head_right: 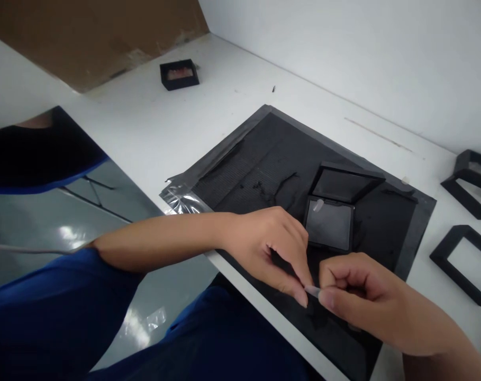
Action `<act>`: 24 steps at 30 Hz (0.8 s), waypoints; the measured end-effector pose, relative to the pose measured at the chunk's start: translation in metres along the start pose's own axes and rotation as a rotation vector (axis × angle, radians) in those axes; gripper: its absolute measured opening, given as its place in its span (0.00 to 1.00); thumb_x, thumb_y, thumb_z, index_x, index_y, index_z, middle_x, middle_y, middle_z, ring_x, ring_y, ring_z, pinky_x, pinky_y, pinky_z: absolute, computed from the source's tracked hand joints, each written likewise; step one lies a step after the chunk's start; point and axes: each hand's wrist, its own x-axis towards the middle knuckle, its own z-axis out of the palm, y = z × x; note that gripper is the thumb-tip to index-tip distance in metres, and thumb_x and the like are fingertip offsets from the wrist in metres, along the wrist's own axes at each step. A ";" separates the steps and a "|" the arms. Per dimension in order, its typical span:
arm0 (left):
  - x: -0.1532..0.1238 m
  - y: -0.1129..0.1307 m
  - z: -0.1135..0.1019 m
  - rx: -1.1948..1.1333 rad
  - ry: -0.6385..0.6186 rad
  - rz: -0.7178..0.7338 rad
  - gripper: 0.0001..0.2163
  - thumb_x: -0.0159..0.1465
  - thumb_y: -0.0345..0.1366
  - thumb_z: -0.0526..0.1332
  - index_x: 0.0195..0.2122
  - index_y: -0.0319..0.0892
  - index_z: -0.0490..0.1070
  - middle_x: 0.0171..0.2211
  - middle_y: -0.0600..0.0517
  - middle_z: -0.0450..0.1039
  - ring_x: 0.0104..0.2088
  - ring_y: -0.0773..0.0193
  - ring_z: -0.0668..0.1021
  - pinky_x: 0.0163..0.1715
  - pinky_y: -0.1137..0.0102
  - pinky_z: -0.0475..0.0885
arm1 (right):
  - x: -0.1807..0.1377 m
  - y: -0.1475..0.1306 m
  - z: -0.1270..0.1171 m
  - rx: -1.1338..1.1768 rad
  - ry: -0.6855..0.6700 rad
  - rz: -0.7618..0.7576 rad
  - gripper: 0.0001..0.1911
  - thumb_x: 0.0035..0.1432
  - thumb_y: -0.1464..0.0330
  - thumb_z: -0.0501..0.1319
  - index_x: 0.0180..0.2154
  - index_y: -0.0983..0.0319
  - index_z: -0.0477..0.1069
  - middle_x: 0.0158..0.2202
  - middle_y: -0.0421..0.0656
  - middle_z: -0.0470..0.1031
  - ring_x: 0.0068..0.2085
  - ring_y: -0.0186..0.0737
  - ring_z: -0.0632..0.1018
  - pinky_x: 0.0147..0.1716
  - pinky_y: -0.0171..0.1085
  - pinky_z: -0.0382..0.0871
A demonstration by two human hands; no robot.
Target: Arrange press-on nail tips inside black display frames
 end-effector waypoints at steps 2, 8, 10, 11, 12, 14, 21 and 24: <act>0.000 0.001 0.001 -0.064 -0.003 -0.022 0.05 0.63 0.42 0.67 0.36 0.52 0.82 0.34 0.56 0.83 0.32 0.68 0.80 0.39 0.73 0.77 | 0.002 0.001 0.000 -0.002 0.039 -0.030 0.24 0.65 0.51 0.58 0.25 0.61 0.61 0.20 0.35 0.55 0.22 0.27 0.55 0.19 0.30 0.49; 0.003 -0.004 0.005 -0.180 0.127 -0.063 0.08 0.63 0.41 0.67 0.35 0.43 0.82 0.31 0.51 0.82 0.30 0.69 0.79 0.33 0.73 0.75 | 0.009 0.004 0.014 -0.126 0.595 -0.247 0.18 0.60 0.56 0.66 0.26 0.59 0.64 0.22 0.36 0.62 0.23 0.30 0.63 0.20 0.32 0.57; 0.004 -0.008 0.008 -0.205 0.230 -0.075 0.10 0.62 0.42 0.67 0.35 0.40 0.82 0.29 0.50 0.81 0.28 0.69 0.78 0.30 0.73 0.74 | 0.013 0.005 0.022 -0.177 0.878 -0.378 0.14 0.57 0.60 0.69 0.28 0.58 0.67 0.25 0.37 0.66 0.26 0.32 0.68 0.24 0.35 0.61; 0.004 -0.009 0.009 -0.212 0.287 -0.083 0.11 0.62 0.43 0.67 0.36 0.39 0.82 0.28 0.49 0.81 0.27 0.69 0.78 0.28 0.73 0.73 | 0.016 0.006 0.026 -0.211 0.997 -0.442 0.12 0.56 0.62 0.70 0.30 0.57 0.69 0.27 0.38 0.69 0.28 0.33 0.70 0.26 0.36 0.63; 0.004 -0.010 0.011 -0.217 0.345 -0.088 0.12 0.62 0.43 0.67 0.36 0.38 0.82 0.28 0.48 0.81 0.27 0.69 0.78 0.27 0.73 0.72 | 0.019 0.007 0.029 -0.255 1.096 -0.495 0.10 0.55 0.64 0.71 0.31 0.57 0.71 0.28 0.38 0.71 0.29 0.34 0.72 0.27 0.37 0.64; 0.005 -0.012 0.013 -0.221 0.442 -0.088 0.13 0.62 0.44 0.68 0.37 0.37 0.82 0.28 0.47 0.81 0.27 0.69 0.78 0.25 0.73 0.71 | 0.024 0.009 0.034 -0.353 1.261 -0.545 0.08 0.53 0.65 0.72 0.34 0.56 0.74 0.30 0.39 0.74 0.31 0.35 0.74 0.28 0.38 0.66; 0.008 -0.009 0.011 -0.216 0.519 -0.117 0.13 0.63 0.44 0.67 0.33 0.37 0.82 0.26 0.49 0.80 0.23 0.72 0.75 0.22 0.75 0.69 | 0.034 0.010 0.043 -0.262 1.335 -0.430 0.11 0.57 0.64 0.70 0.43 0.51 0.79 0.39 0.41 0.79 0.33 0.40 0.77 0.36 0.44 0.75; 0.009 -0.008 0.011 -0.243 0.480 -0.145 0.13 0.65 0.43 0.66 0.39 0.37 0.82 0.28 0.49 0.81 0.26 0.71 0.78 0.24 0.75 0.70 | 0.034 0.011 0.038 -0.128 1.261 -0.484 0.07 0.58 0.65 0.69 0.41 0.52 0.80 0.39 0.41 0.78 0.33 0.37 0.77 0.31 0.39 0.75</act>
